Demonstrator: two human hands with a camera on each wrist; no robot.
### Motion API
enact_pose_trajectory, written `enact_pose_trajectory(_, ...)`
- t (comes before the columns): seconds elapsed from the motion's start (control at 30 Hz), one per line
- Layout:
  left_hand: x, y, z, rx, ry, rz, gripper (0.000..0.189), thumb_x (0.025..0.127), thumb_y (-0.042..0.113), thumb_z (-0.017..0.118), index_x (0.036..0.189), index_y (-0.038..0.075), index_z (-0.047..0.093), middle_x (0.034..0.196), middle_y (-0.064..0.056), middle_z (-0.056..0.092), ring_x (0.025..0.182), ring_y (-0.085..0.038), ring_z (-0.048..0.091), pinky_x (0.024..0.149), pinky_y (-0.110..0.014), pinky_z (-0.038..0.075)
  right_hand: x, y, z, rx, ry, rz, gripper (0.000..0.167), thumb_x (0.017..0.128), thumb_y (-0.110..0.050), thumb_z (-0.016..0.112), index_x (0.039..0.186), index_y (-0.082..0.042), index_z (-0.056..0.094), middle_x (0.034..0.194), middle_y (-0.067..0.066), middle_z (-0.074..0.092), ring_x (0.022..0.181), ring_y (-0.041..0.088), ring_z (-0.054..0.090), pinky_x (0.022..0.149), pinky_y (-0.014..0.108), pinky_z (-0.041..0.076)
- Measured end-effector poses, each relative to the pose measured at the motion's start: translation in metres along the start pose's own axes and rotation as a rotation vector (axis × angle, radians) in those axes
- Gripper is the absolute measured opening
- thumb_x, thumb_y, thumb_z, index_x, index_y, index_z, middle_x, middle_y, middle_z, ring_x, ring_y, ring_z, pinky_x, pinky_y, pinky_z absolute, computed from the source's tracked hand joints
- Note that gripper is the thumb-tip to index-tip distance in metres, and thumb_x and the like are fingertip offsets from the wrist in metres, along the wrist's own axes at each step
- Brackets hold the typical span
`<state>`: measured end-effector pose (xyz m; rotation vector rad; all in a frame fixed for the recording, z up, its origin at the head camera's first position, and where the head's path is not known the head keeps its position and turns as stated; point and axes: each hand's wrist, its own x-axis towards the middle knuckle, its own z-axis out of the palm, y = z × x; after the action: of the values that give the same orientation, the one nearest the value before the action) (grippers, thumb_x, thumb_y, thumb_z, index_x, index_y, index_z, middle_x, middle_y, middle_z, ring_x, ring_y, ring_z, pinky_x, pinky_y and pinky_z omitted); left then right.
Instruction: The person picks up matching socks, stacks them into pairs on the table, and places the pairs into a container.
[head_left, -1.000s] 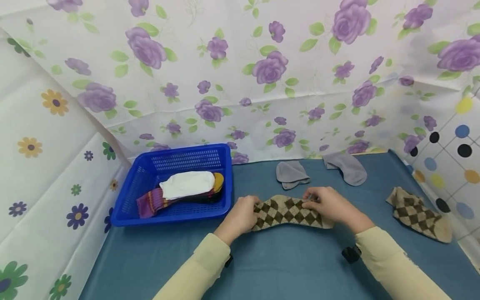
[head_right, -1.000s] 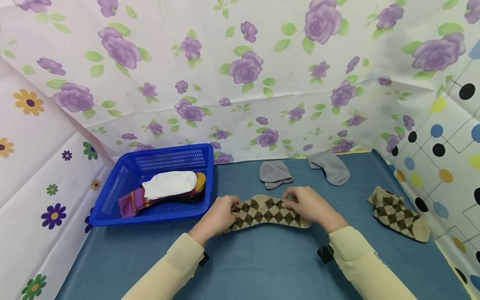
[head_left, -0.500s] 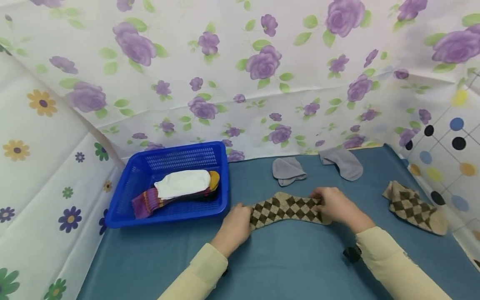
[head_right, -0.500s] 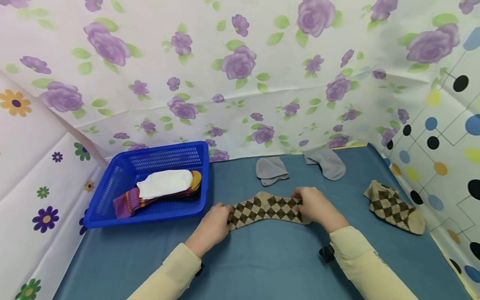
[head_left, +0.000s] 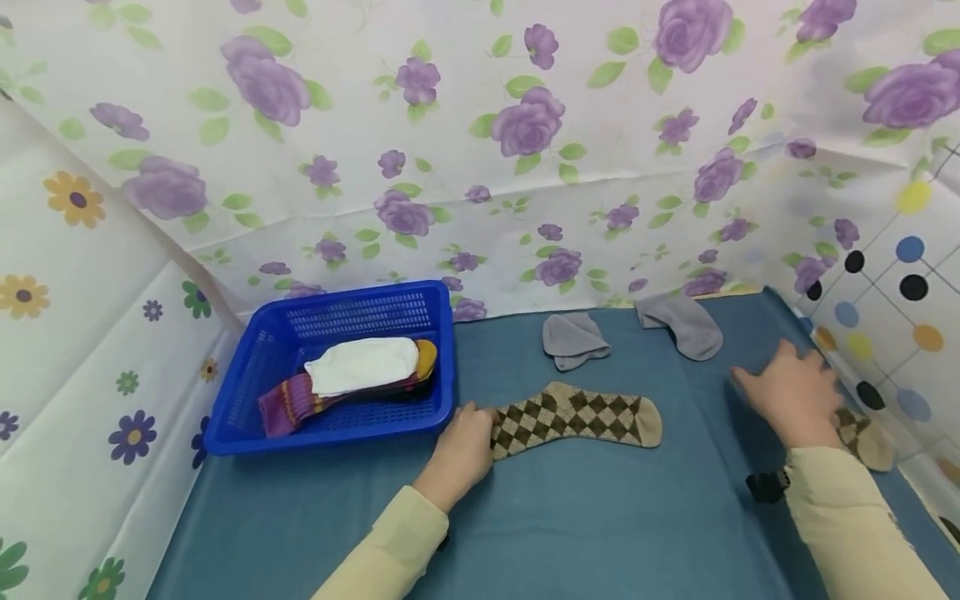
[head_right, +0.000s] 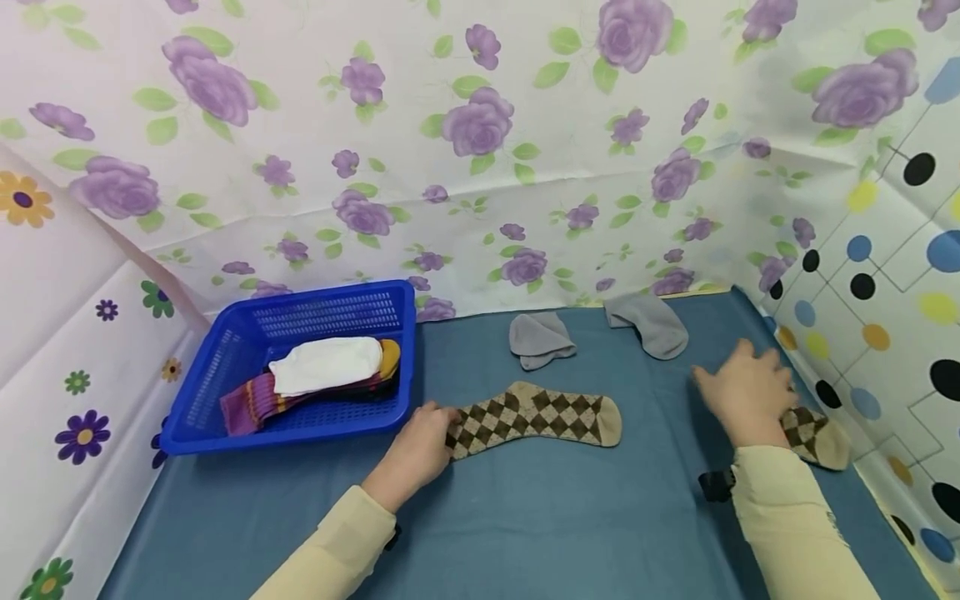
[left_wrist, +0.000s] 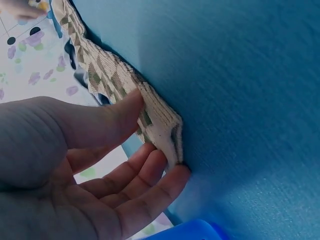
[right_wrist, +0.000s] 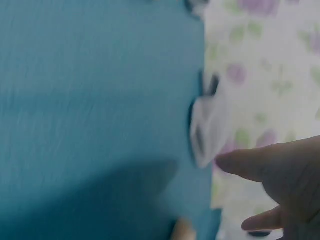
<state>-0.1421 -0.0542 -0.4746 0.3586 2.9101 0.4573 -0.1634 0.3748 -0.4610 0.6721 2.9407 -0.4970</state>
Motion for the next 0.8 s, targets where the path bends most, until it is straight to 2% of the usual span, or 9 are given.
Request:
enact_pose_trajectory(0.07,0.0,-0.001,0.0,-0.002,-0.006,-0.003,0.036,0.082,-0.008,0.059,0.111,0.013,0.066,0.099,-0.01,0.058,0.094,-0.027,0.056,0.074,-0.037,0.051,0.002,0.013,0.002,-0.02,-0.083,0.05,0.105,0.081,-0.068,0.049,0.144,0.009,0.016,0.134,0.049,0.015,0.115,0.067,0.022,0.079,0.073,0.03)
enact_pose_trajectory(0.17,-0.001,-0.001,-0.001,-0.003,-0.013,0.003,0.037,0.081,-0.009,0.059,0.11,0.012,0.066,0.099,-0.011,0.058,0.095,-0.027,0.056,0.074,-0.037,0.051,0.0,0.021,0.009,-0.035,-0.1,0.005,0.088,0.086,-0.05,0.055,0.139,0.014,0.026,0.128,0.049,0.026,0.108,0.066,0.03,0.071,0.067,0.037)
enact_pose_trajectory(0.3,-0.003,-0.002,-0.002,-0.004,-0.016,0.013,0.038,0.081,-0.01,0.059,0.111,0.012,0.066,0.099,-0.011,0.058,0.097,-0.028,0.057,0.08,-0.038,0.051,-0.007,0.015,0.02,-0.025,0.033,-0.167,0.024,0.084,-0.011,0.052,0.095,0.009,0.061,0.083,0.034,0.056,0.072,0.049,0.052,0.049,0.049,0.04)
enact_pose_trajectory(0.33,-0.003,-0.001,-0.003,-0.006,-0.017,0.013,0.038,0.08,-0.01,0.059,0.111,0.011,0.066,0.099,-0.011,0.058,0.098,-0.028,0.057,0.08,-0.038,0.051,-0.009,0.014,0.022,-0.022,0.068,-0.211,0.015,0.083,-0.006,0.051,0.08,0.005,0.061,0.07,0.027,0.056,0.061,0.041,0.052,0.046,0.045,0.038)
enact_pose_trajectory(0.4,-0.003,-0.001,-0.004,-0.009,-0.019,0.009,0.039,0.08,-0.01,0.059,0.112,0.012,0.066,0.1,-0.011,0.058,0.099,-0.028,0.057,0.082,-0.038,0.051,-0.014,0.009,0.024,-0.019,0.105,-0.267,0.019,0.082,0.0,0.049,0.063,-0.001,0.053,0.054,0.014,0.049,0.047,0.027,0.046,0.041,0.037,0.034)
enact_pose_trajectory(0.47,-0.004,0.0,-0.005,-0.013,-0.022,0.004,0.038,0.08,-0.009,0.06,0.112,0.011,0.066,0.1,-0.011,0.058,0.099,-0.028,0.057,0.081,-0.038,0.051,-0.017,0.005,0.026,-0.007,0.104,-0.301,0.018,0.082,0.002,0.05,0.066,0.0,0.058,0.055,0.014,0.052,0.047,0.024,0.047,0.042,0.035,0.034)
enact_pose_trajectory(0.63,-0.004,0.0,-0.005,-0.002,-0.025,0.013,0.036,0.082,-0.008,0.06,0.112,0.011,0.066,0.101,-0.011,0.058,0.1,-0.027,0.057,0.088,-0.04,0.049,-0.024,-0.01,0.021,0.115,-0.004,-0.291,0.023,0.086,-0.003,0.051,0.104,0.001,0.065,0.072,0.021,0.063,0.054,0.024,0.053,0.045,0.036,0.039)
enact_pose_trajectory(0.7,-0.003,0.0,-0.005,0.005,-0.028,0.021,0.035,0.082,-0.008,0.059,0.112,0.011,0.066,0.101,-0.011,0.058,0.1,-0.026,0.058,0.092,-0.041,0.048,-0.029,-0.019,0.016,0.168,-0.04,-0.317,0.028,0.089,-0.008,0.054,0.115,-0.003,0.064,0.065,0.018,0.061,0.05,0.022,0.052,0.043,0.035,0.037)
enact_pose_trajectory(0.8,-0.004,0.001,-0.007,0.023,-0.045,0.031,0.033,0.082,-0.006,0.061,0.111,0.01,0.066,0.099,-0.011,0.058,0.097,-0.026,0.058,0.089,-0.04,0.049,-0.037,-0.035,0.005,0.219,-0.03,-0.398,0.026,0.09,-0.013,0.058,0.115,-0.01,0.065,0.049,0.008,0.049,0.04,0.017,0.042,0.038,0.03,0.031)
